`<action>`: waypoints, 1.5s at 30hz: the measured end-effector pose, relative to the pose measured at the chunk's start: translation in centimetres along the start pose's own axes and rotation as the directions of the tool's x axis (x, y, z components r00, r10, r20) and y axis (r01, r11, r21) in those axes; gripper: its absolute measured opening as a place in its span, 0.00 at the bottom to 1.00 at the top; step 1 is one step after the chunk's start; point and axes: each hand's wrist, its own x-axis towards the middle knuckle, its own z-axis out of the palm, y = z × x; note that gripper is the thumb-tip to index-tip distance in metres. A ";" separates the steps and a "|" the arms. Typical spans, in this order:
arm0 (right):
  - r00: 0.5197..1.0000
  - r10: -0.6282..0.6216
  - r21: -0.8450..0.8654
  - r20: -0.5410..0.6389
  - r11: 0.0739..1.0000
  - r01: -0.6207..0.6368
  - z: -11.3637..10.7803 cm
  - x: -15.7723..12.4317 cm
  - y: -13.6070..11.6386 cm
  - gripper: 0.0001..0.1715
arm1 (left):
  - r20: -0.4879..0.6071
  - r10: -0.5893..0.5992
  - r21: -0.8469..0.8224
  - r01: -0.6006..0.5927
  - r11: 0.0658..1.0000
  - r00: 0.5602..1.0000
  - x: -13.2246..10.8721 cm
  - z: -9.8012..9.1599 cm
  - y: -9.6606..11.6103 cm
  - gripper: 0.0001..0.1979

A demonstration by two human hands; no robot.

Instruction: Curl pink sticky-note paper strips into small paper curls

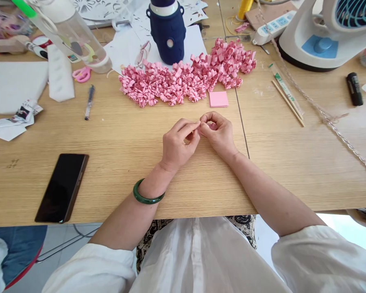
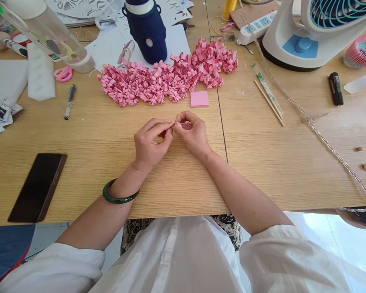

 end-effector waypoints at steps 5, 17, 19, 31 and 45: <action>0.994 -0.105 -0.096 0.041 0.989 0.109 -0.1 0.0 0.2 0.05 | 0.005 -0.283 -0.262 0.274 0.925 0.959 0.2 0.1 -0.3 0.08; 0.939 -0.329 -0.365 0.104 0.865 0.343 -0.9 0.3 0.7 0.06 | 0.057 -0.386 -0.352 0.381 0.855 0.921 0.1 0.2 0.0 0.09; 0.933 -0.340 -0.354 0.118 0.864 0.359 -1.0 0.2 0.7 0.06 | 0.084 -0.455 -0.412 0.447 0.794 0.887 0.2 0.2 -0.3 0.08; 0.981 -0.137 -0.203 0.137 0.965 0.164 -1.2 0.4 0.6 0.06 | 0.033 -0.515 -0.433 0.476 0.765 0.857 0.7 0.1 -0.6 0.04; 0.992 -0.017 -0.116 0.123 0.993 0.031 -1.0 0.4 -0.6 0.11 | 0.076 -0.529 -0.478 0.496 0.725 0.845 0.6 0.2 -0.8 0.06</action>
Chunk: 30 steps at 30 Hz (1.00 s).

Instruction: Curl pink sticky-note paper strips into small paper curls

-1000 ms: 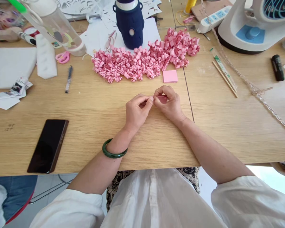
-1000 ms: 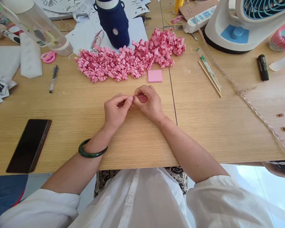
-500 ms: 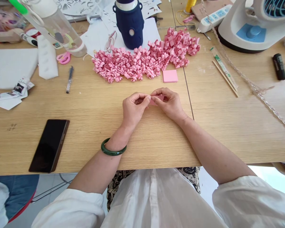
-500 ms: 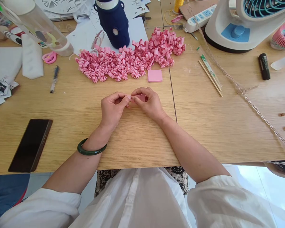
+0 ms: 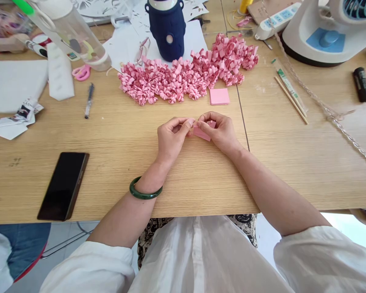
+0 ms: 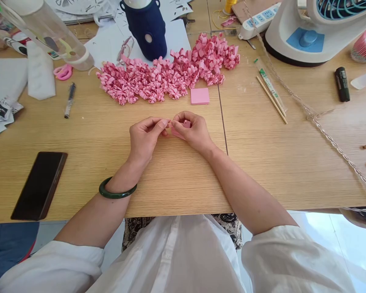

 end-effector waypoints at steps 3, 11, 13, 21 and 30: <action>1.000 0.005 -0.012 0.010 1.000 -0.005 0.0 0.0 0.0 0.10 | 0.013 -0.017 -0.014 0.017 1.000 1.000 0.1 0.0 0.0 0.04; 1.000 -0.011 -0.058 0.026 0.998 0.013 -0.1 0.1 0.1 0.07 | 0.024 -0.021 0.033 0.020 0.999 0.999 0.1 0.0 0.1 0.02; 0.999 -0.022 -0.071 0.024 0.997 0.024 0.0 0.1 0.1 0.07 | 0.027 -0.005 0.056 0.003 0.998 1.000 0.1 -0.1 0.1 0.02; 0.997 -0.068 -0.126 0.027 0.989 0.071 -0.1 0.0 0.5 0.06 | 0.023 0.114 0.248 -0.116 0.962 0.993 -0.1 -0.2 0.4 0.03; 0.978 -0.207 -0.177 -0.015 0.963 0.201 0.3 -0.6 0.7 0.05 | -0.013 0.292 0.379 -0.265 0.887 0.956 -0.3 -0.3 0.8 0.05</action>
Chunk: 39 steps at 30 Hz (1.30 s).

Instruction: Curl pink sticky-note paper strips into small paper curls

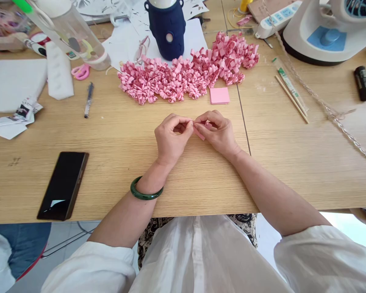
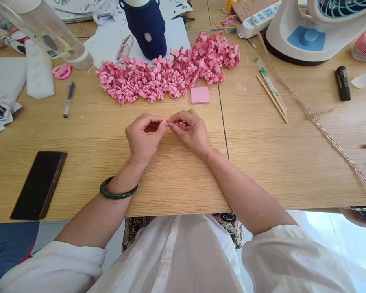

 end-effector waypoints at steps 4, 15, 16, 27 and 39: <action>0.999 -0.054 -0.065 -0.004 0.996 0.054 0.0 -0.1 -0.1 0.06 | -0.001 0.095 0.101 -0.094 0.990 0.995 -0.1 -0.1 0.1 0.06; 0.993 0.101 0.033 -0.067 0.995 -0.099 0.1 -0.2 -0.2 0.06 | 0.118 0.174 0.181 -0.193 0.964 0.978 -0.8 0.3 -0.3 0.08; 0.991 0.111 0.043 -0.072 0.993 -0.108 0.2 -0.2 -0.2 0.06 | 0.123 0.165 0.152 -0.183 0.971 0.979 -0.8 0.3 -0.3 0.09; 0.987 0.117 0.057 -0.112 0.992 -0.111 0.4 0.1 -0.2 0.04 | 0.102 0.021 -0.139 -0.007 0.990 0.995 -0.8 0.4 0.1 0.10; 0.999 0.031 -0.055 0.008 0.998 -0.030 -0.7 0.2 0.3 0.03 | 0.124 0.136 0.018 -0.139 0.990 0.983 -0.6 0.2 -0.6 0.07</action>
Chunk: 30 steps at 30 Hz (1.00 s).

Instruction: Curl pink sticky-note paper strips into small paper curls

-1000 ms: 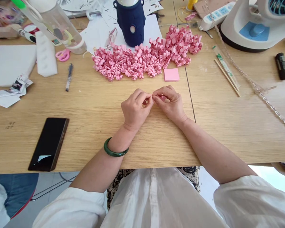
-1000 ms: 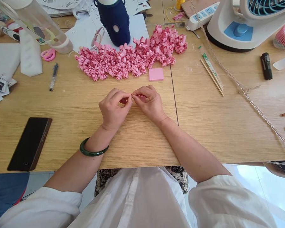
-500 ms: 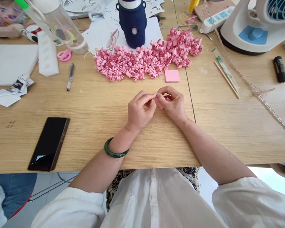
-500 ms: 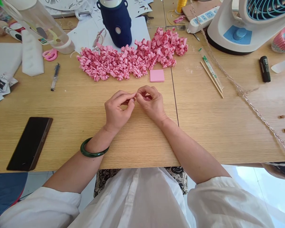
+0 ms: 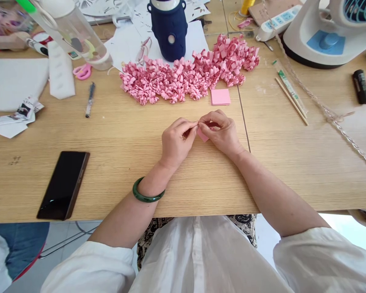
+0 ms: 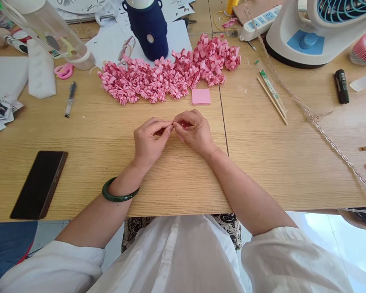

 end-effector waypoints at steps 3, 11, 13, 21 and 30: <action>1.000 -0.012 -0.016 0.029 1.000 0.012 -0.2 0.1 0.2 0.04 | 0.005 0.005 0.004 -0.005 1.000 1.000 0.1 -0.2 0.0 0.06; 0.999 -0.025 -0.040 0.032 0.999 0.026 -0.1 0.3 0.4 0.03 | 0.085 -0.387 -0.363 0.391 0.846 0.918 0.6 0.2 -0.1 0.03; 0.999 -0.030 0.002 0.034 1.000 0.030 -0.1 0.4 0.4 0.03 | 0.138 -0.458 -0.468 0.465 0.751 0.878 0.7 0.3 -0.1 0.04; 0.998 0.010 0.253 0.060 0.967 -0.025 0.0 0.5 0.2 0.09 | 0.235 -0.507 -0.606 0.533 0.591 0.829 1.0 -0.2 0.2 0.08; 0.969 0.084 0.287 0.234 0.946 -0.151 -0.5 0.7 0.4 0.13 | 0.264 -0.478 -0.501 0.542 0.674 0.838 1.3 -0.9 -0.6 0.07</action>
